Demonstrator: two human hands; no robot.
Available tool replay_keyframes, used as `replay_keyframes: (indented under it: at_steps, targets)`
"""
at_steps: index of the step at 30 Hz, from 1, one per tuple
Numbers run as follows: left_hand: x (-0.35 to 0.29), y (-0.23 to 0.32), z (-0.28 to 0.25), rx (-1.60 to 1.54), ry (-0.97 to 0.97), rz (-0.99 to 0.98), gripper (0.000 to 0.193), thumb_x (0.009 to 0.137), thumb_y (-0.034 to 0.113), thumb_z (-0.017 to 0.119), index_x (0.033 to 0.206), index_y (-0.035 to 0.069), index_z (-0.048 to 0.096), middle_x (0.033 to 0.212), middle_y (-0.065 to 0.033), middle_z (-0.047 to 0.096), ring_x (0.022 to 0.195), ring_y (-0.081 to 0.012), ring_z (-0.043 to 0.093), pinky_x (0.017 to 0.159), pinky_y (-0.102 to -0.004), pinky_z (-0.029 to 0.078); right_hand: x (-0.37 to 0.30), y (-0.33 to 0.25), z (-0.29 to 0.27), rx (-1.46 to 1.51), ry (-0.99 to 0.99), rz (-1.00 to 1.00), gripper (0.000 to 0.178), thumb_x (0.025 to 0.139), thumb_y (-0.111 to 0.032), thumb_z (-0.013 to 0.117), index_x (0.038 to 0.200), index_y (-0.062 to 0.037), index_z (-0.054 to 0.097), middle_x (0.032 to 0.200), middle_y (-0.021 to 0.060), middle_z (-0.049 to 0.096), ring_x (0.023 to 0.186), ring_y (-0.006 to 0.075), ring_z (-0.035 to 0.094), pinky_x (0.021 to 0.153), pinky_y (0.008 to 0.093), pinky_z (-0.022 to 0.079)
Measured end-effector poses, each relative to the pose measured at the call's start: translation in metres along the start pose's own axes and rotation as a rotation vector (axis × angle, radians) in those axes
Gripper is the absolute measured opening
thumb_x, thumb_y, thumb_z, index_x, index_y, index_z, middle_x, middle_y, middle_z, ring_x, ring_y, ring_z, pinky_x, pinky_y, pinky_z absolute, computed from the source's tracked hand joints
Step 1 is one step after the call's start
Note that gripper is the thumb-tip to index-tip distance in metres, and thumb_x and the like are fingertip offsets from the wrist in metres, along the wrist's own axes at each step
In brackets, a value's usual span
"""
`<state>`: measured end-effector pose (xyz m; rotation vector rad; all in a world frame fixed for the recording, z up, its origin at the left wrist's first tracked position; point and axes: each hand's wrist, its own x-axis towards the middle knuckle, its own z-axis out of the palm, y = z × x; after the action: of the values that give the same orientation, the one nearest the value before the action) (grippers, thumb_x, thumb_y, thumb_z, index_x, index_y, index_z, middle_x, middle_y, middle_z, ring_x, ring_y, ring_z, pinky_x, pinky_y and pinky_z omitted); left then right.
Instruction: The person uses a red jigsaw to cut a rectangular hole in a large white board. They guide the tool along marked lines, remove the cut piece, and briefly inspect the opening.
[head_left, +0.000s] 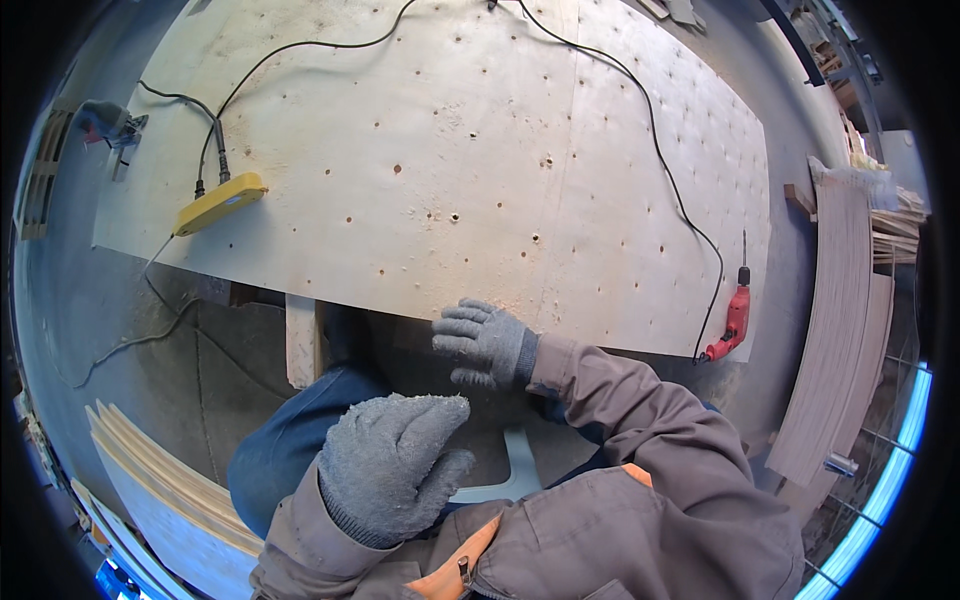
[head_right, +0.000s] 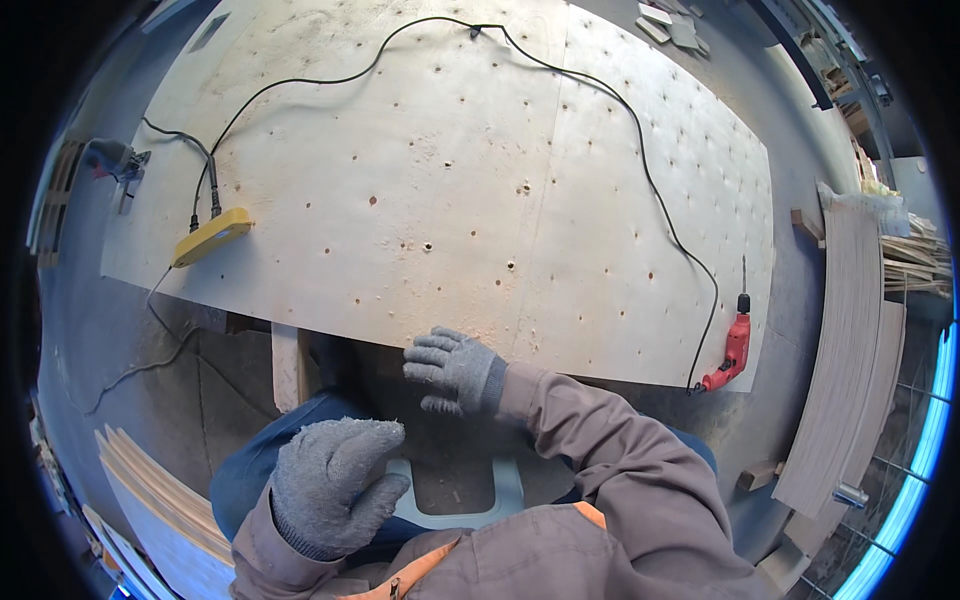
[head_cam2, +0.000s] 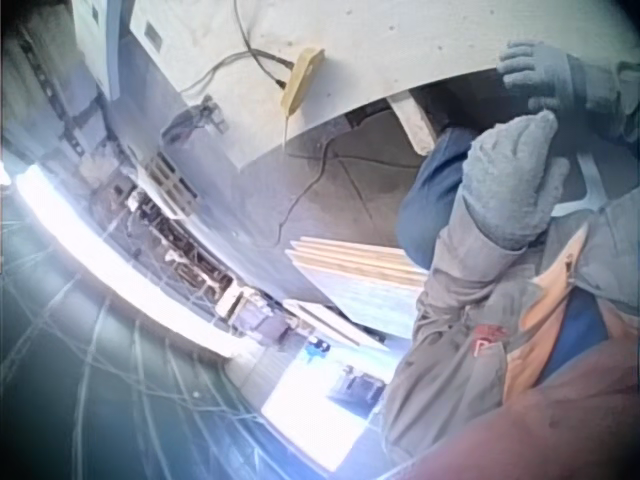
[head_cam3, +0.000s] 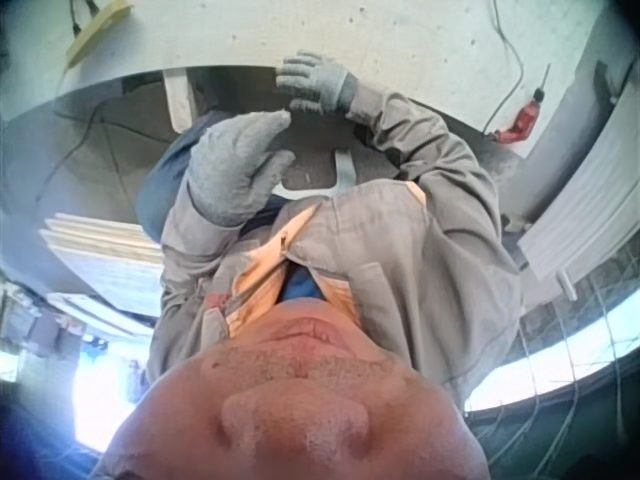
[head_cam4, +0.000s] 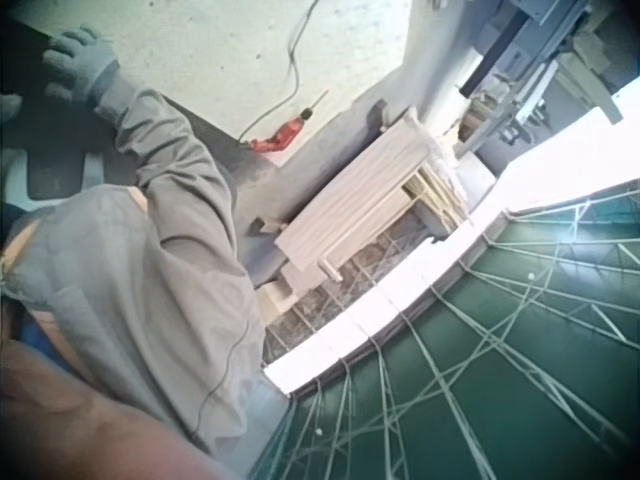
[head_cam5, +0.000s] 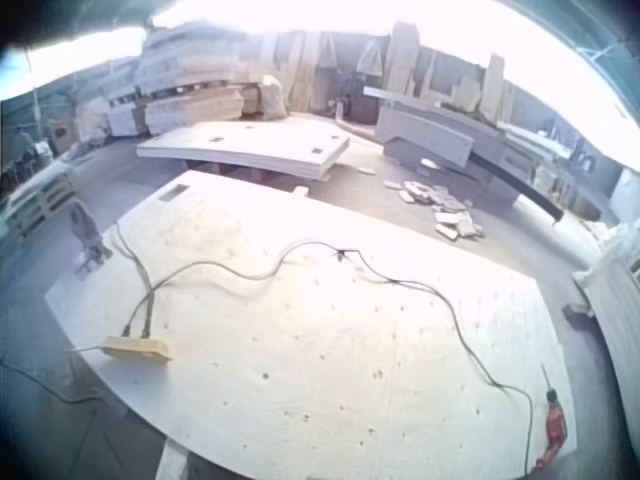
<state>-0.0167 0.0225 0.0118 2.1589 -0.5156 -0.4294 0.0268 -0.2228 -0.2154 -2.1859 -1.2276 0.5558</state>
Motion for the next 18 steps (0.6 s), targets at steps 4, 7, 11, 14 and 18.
replay_keyframes:
  at_steps: [4, 7, 11, 14, 18]
  targets:
    - [0.0, 0.005, 0.002, 0.0, 0.006, 0.025, 0.049, 0.081, 0.013, 0.081, 0.127, 0.005, 0.064, 0.109, -0.016, 0.07, 0.096, -0.0359, 0.067, 0.086, -0.0452, 0.054, 0.027, 0.03, -0.031, -0.151, 0.222, 0.1, 0.069, 0.096, -0.052, 0.062, 0.148, -0.0085, 0.051, 0.156, 0.0165, 0.047, 0.148, 0.0342, 0.04, 0.125, 0.0493, 0.025]
    - [0.0, 0.0, 0.004, -0.002, -0.011, 0.006, 0.049, 0.081, 0.014, 0.08, 0.126, 0.005, 0.064, 0.109, -0.0162, 0.071, 0.096, -0.0363, 0.068, 0.086, -0.0452, 0.054, 0.054, 0.073, -0.051, -0.253, 0.259, 0.27, 0.077, 0.096, -0.055, 0.06, 0.154, -0.008, 0.043, 0.162, 0.0163, 0.04, 0.152, 0.0329, 0.034, 0.127, 0.0475, 0.022]
    - [0.004, 0.002, 0.004, 0.017, -0.018, 0.018, 0.048, 0.082, 0.015, 0.08, 0.125, 0.005, 0.064, 0.108, -0.0167, 0.071, 0.095, -0.0368, 0.069, 0.084, -0.0451, 0.055, 0.068, 0.105, -0.049, -0.327, 0.265, 0.41, 0.078, 0.099, -0.056, 0.055, 0.157, -0.0064, 0.038, 0.165, 0.0164, 0.036, 0.155, 0.0324, 0.029, 0.128, 0.0467, 0.019]
    - [0.007, 0.004, 0.003, 0.017, 0.009, 0.052, 0.048, 0.081, 0.016, 0.081, 0.125, 0.004, 0.064, 0.106, -0.0167, 0.071, 0.093, -0.0369, 0.069, 0.083, -0.0452, 0.056, 0.061, 0.09, -0.024, -0.337, 0.246, 0.302, 0.073, 0.1, -0.053, 0.053, 0.155, -0.0053, 0.042, 0.163, 0.0179, 0.038, 0.154, 0.034, 0.031, 0.128, 0.0476, 0.018]
    - [0.003, 0.004, 0.002, 0.012, 0.011, 0.042, 0.049, 0.08, 0.016, 0.082, 0.124, 0.004, 0.065, 0.107, -0.0168, 0.071, 0.095, -0.037, 0.069, 0.084, -0.0451, 0.056, 0.018, 0.018, 0.028, -0.064, 0.112, -0.004, 0.063, 0.1, -0.05, 0.056, 0.146, -0.0069, 0.053, 0.154, 0.0151, 0.052, 0.148, 0.032, 0.042, 0.127, 0.0478, 0.025]
